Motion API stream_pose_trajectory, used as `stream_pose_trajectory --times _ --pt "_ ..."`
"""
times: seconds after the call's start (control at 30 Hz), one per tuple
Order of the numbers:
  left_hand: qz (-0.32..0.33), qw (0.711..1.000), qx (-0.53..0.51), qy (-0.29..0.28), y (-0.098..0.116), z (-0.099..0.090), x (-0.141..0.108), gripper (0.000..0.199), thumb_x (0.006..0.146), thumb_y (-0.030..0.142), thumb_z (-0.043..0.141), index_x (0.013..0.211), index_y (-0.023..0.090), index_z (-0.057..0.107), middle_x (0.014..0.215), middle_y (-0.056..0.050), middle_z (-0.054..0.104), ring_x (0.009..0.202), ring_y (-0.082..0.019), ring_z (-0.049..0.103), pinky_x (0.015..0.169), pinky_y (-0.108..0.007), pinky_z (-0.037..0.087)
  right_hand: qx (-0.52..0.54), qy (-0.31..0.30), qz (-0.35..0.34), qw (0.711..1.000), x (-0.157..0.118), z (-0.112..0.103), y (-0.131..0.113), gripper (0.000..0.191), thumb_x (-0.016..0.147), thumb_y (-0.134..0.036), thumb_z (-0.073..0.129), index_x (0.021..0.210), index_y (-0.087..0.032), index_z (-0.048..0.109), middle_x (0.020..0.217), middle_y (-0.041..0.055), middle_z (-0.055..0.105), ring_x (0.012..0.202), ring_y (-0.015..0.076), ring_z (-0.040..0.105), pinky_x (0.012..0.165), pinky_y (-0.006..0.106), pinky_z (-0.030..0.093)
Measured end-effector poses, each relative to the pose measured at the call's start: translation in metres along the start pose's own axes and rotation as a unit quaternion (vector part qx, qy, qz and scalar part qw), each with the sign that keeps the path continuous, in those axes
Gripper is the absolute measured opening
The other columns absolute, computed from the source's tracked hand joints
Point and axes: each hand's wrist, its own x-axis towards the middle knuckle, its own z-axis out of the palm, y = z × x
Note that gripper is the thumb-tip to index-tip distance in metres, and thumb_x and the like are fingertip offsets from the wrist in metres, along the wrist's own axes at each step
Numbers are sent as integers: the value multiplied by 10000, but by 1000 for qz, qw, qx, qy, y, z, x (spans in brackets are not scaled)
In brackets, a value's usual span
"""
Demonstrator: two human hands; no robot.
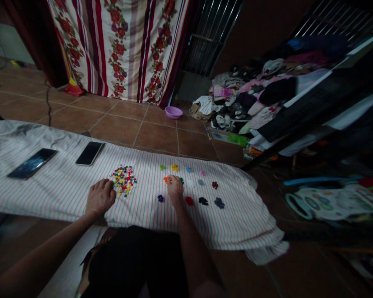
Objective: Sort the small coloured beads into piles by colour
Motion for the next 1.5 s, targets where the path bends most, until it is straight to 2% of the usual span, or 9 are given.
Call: stream_pose_trajectory --times 0.3,0.47,0.6,0.8,0.9,1.17,1.5 --pt "-6 1000 -3 -3 0 2 0 208 847 237 451 1016 186 562 1113 -111 608 1052 -266 546 881 -409 394 39 29 -25 999 1 5 8 268 817 -197 445 905 -183 698 891 83 706 820 196 618 764 295 459" --pt "-7 1000 -8 -11 2 -1 1 190 842 229 449 990 190 561 1083 -104 609 1039 -259 544 870 -402 393 66 49 -51 995 -1 3 2 270 815 -216 450 910 -164 697 886 97 708 811 202 628 778 310 482" --pt "-11 1000 -11 -12 2 -2 0 192 843 230 441 983 190 566 1084 -107 606 1040 -260 538 878 -406 389 97 38 -92 990 -16 6 -23 273 843 -212 440 934 -170 694 910 93 693 834 190 630 812 298 490" --pt "-18 999 -33 -9 1 -1 0 203 836 228 448 987 189 578 1092 -120 598 1035 -267 530 872 -416 384 122 -98 -161 974 -49 28 -77 245 875 -178 468 973 -207 690 929 52 669 865 161 626 816 256 489" --pt "-20 999 -33 -11 1 -2 1 186 829 226 459 965 192 580 1077 -120 597 1016 -267 529 862 -416 381 102 -134 -185 968 -56 38 -99 250 871 -149 484 1001 -215 687 944 43 657 875 153 617 825 249 476" --pt "-14 999 -30 -11 1 -1 1 181 843 220 444 968 182 569 1094 -124 587 1035 -265 526 866 -410 380 -22 -140 -128 982 -51 43 -139 162 903 -250 520 987 -240 658 987 37 642 892 158 616 737 235 435" --pt "-17 999 -45 -11 1 -2 2 178 839 218 447 958 182 574 1062 -127 592 1041 -278 518 878 -425 379 -71 -157 -83 982 -45 43 -156 90 882 -261 557 913 -241 639 956 35 655 848 162 619 712 256 417"
